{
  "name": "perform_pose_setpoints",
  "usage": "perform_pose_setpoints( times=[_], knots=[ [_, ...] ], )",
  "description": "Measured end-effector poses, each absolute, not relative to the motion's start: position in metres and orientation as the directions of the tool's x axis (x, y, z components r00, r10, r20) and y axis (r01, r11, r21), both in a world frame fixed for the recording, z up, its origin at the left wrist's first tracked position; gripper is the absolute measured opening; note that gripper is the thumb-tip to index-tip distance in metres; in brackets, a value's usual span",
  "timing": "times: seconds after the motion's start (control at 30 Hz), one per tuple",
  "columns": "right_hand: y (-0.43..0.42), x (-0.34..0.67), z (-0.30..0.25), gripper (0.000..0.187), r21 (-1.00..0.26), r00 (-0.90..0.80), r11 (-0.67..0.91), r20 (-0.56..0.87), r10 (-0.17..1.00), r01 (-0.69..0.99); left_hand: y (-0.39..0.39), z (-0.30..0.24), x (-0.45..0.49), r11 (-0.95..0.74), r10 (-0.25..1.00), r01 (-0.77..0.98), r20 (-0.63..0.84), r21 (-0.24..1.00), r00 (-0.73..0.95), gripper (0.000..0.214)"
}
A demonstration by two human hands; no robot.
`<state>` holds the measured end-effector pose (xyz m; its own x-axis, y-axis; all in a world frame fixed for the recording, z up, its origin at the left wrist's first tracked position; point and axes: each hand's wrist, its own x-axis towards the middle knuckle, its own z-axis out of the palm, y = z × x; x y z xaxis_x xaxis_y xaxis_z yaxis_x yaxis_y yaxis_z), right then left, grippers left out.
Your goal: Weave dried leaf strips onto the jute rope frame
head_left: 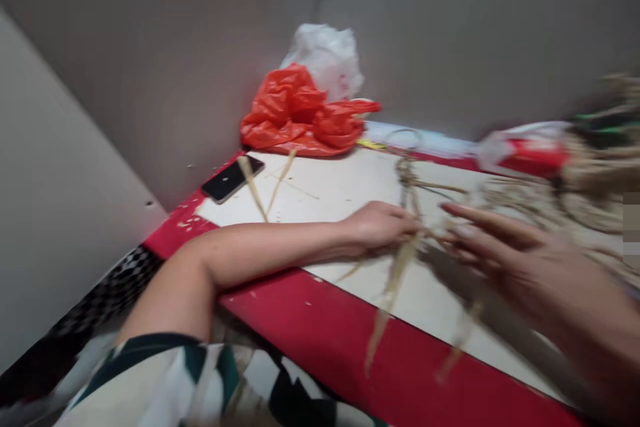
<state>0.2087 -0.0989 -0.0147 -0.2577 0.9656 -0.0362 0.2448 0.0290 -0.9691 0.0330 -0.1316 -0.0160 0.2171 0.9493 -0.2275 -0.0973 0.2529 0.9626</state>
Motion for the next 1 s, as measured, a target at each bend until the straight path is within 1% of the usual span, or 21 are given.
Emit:
perform_pose_setpoints(
  times=[0.03,0.07,0.1,0.17,0.23,0.27,0.33,0.4,0.43,0.5,0.53,0.57,0.6,0.63,0.67,0.73,0.8,0.83,0.93,1.0],
  knots=[
    [-0.101,0.206,-0.011,0.045,-0.983,-0.263,-0.046,-0.092,0.960,0.175,-0.132,-0.014,0.033,0.248,0.951,-0.111,-0.220,0.962,0.217,0.028],
    [-0.102,0.203,-0.008,0.046,-0.992,-0.298,-0.073,-0.101,0.949,0.104,-0.131,-0.013,0.034,0.247,0.952,-0.127,-0.216,0.961,0.217,0.029],
    [-0.101,0.202,-0.006,0.045,-0.996,-0.302,-0.066,-0.083,0.950,0.064,-0.129,-0.013,0.033,0.253,0.948,-0.129,-0.219,0.959,0.229,0.029],
    [-0.095,0.203,-0.004,0.038,-0.998,-0.300,-0.026,-0.040,0.953,0.051,-0.124,-0.013,0.032,0.264,0.944,-0.143,-0.225,0.954,0.243,0.027],
    [-0.089,0.208,-0.001,0.034,-0.996,-0.318,0.015,-0.014,0.948,0.088,-0.120,-0.014,0.031,0.279,0.935,-0.154,-0.232,0.948,0.267,0.023],
    [-0.087,0.211,0.001,0.033,-0.992,-0.346,0.021,-0.023,0.938,0.123,-0.118,-0.014,0.031,0.288,0.932,-0.162,-0.238,0.944,0.272,0.021],
    [-0.085,0.218,0.007,0.032,-0.971,-0.471,0.031,-0.086,0.878,0.236,-0.118,-0.014,0.031,0.305,0.928,-0.173,-0.252,0.936,0.274,0.020],
    [-0.085,0.223,0.014,0.032,-0.928,-0.583,0.120,-0.118,0.804,0.354,-0.118,-0.014,0.031,0.319,0.925,-0.180,-0.265,0.930,0.271,0.021],
    [-0.085,0.224,0.016,0.032,-0.896,-0.599,0.202,-0.085,0.796,0.395,-0.118,-0.013,0.031,0.325,0.924,-0.182,-0.271,0.928,0.269,0.022],
    [-0.083,0.223,0.018,0.029,-0.819,-0.538,0.363,0.080,0.839,0.445,-0.117,-0.012,0.031,0.337,0.920,-0.182,-0.282,0.924,0.271,0.024],
    [-0.082,0.221,0.017,0.026,-0.786,-0.480,0.412,0.170,0.861,0.461,-0.117,-0.012,0.031,0.341,0.919,-0.183,-0.285,0.922,0.273,0.024],
    [-0.082,0.218,0.015,0.023,-0.771,-0.431,0.431,0.227,0.873,0.469,-0.116,-0.011,0.031,0.343,0.918,-0.183,-0.287,0.922,0.274,0.024],
    [-0.081,0.215,0.013,0.023,-0.781,-0.409,0.422,0.236,0.882,0.460,-0.116,-0.011,0.030,0.344,0.917,-0.182,-0.288,0.921,0.275,0.025],
    [-0.080,0.211,0.009,0.024,-0.813,-0.422,0.390,0.200,0.884,0.431,-0.115,-0.011,0.030,0.344,0.917,-0.182,-0.288,0.921,0.277,0.025],
    [-0.080,0.208,0.005,0.026,-0.855,-0.466,0.339,0.132,0.875,0.393,-0.115,-0.012,0.030,0.342,0.917,-0.182,-0.285,0.922,0.280,0.025],
    [-0.078,0.201,-0.002,0.028,-0.925,-0.588,0.198,-0.033,0.808,0.324,-0.114,-0.013,0.029,0.335,0.917,-0.180,-0.276,0.925,0.289,0.024],
    [-0.076,0.198,-0.005,0.029,-0.941,-0.659,0.110,-0.137,0.739,0.319,-0.113,-0.015,0.028,0.329,0.918,-0.185,-0.267,0.926,0.293,0.022],
    [-0.073,0.198,-0.005,0.029,-0.934,-0.668,0.118,-0.150,0.729,0.338,-0.113,-0.015,0.028,0.328,0.918,-0.190,-0.265,0.925,0.295,0.023],
    [-0.066,0.200,0.001,0.027,-0.884,-0.692,0.248,-0.110,0.713,0.396,-0.113,-0.015,0.027,0.335,0.908,-0.186,-0.263,0.924,0.327,0.022],
    [-0.061,0.202,0.006,0.025,-0.877,-0.725,0.273,-0.115,0.679,0.395,-0.113,-0.013,0.026,0.333,0.896,-0.152,-0.263,0.930,0.358,0.021]
  ],
)
